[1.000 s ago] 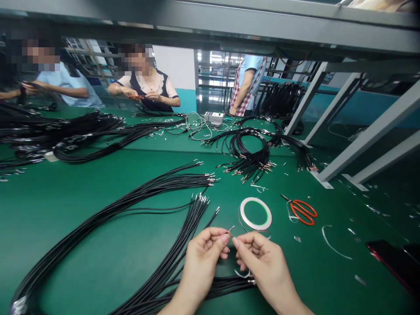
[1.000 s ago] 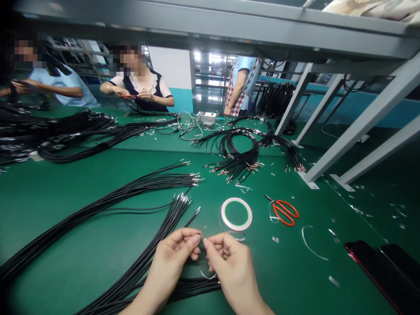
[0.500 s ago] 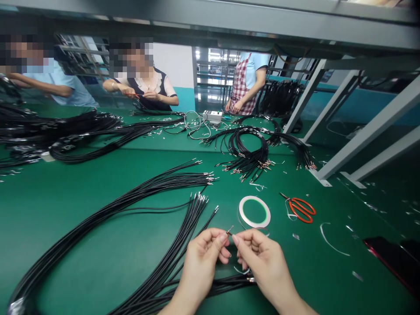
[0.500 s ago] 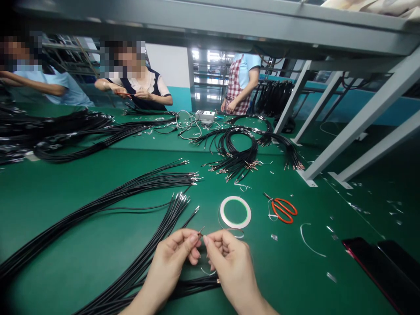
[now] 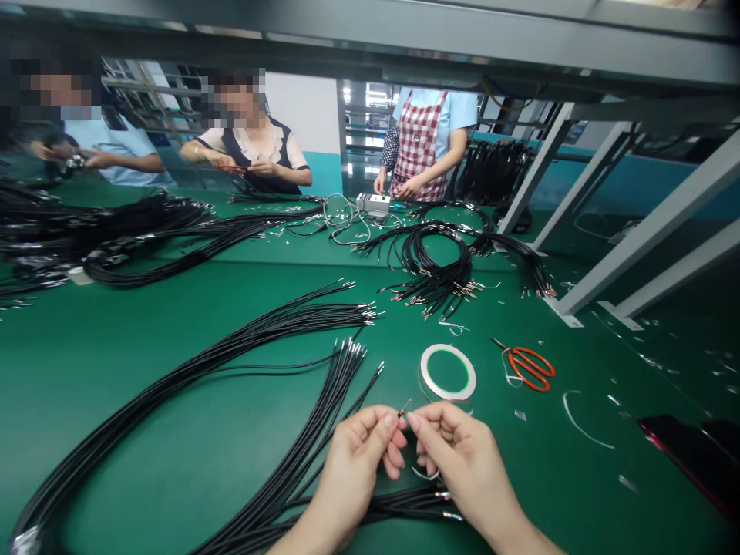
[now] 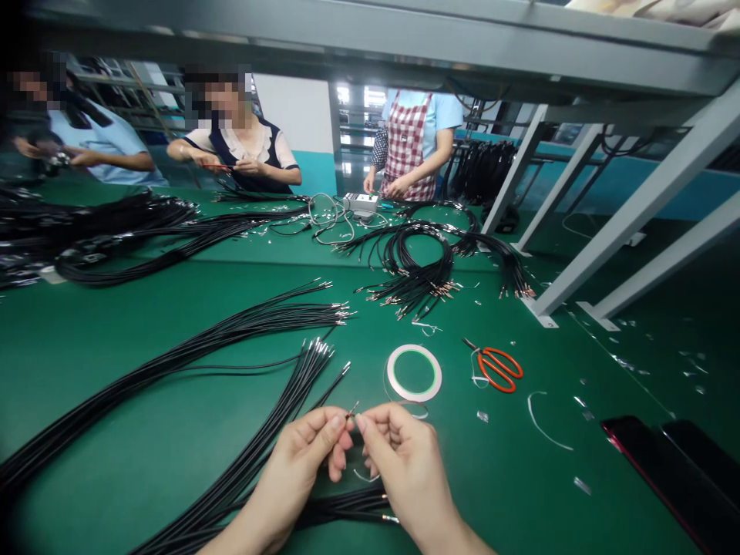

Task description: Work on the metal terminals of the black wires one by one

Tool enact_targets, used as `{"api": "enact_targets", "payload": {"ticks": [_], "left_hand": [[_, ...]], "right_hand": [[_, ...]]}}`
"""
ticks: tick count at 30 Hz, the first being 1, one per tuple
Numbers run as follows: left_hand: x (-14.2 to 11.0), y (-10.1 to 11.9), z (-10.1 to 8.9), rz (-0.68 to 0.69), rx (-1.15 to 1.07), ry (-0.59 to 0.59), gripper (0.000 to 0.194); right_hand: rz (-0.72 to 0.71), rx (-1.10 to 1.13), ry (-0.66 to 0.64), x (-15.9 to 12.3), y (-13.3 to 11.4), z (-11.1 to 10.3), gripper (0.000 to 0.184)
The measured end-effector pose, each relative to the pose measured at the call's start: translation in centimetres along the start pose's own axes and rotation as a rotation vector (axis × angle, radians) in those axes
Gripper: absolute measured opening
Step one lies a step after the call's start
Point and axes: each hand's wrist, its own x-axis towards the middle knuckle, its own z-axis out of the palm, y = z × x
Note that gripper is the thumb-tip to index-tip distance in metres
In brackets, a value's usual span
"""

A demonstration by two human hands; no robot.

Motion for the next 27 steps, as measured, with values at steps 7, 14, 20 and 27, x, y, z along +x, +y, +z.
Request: {"api": "enact_targets", "payload": {"ticks": [7, 14, 20, 27], "left_hand": [[-0.12, 0.04, -0.22, -0.051, -0.026, -0.082, 0.037], [-0.19, 0.20, -0.27, -0.063, -0.014, -0.136, 0.036], [0.14, -0.07, -0.37, -0.052, -0.003, -0.138, 0.036], [0.33, -0.38, -0.78, -0.084, -0.051, -0.188, 0.033]], "right_hand": [[-0.001, 0.026, -0.044, 0.00, 0.02, -0.04, 0.028], [0.041, 0.086, -0.089, 0.09, -0.23, -0.14, 0.029], [0.085, 0.143, -0.064, 0.40, -0.35, 0.06, 0.032], [0.051, 0.166, -0.063, 0.94, 0.18, 0.27, 0.032]]}}
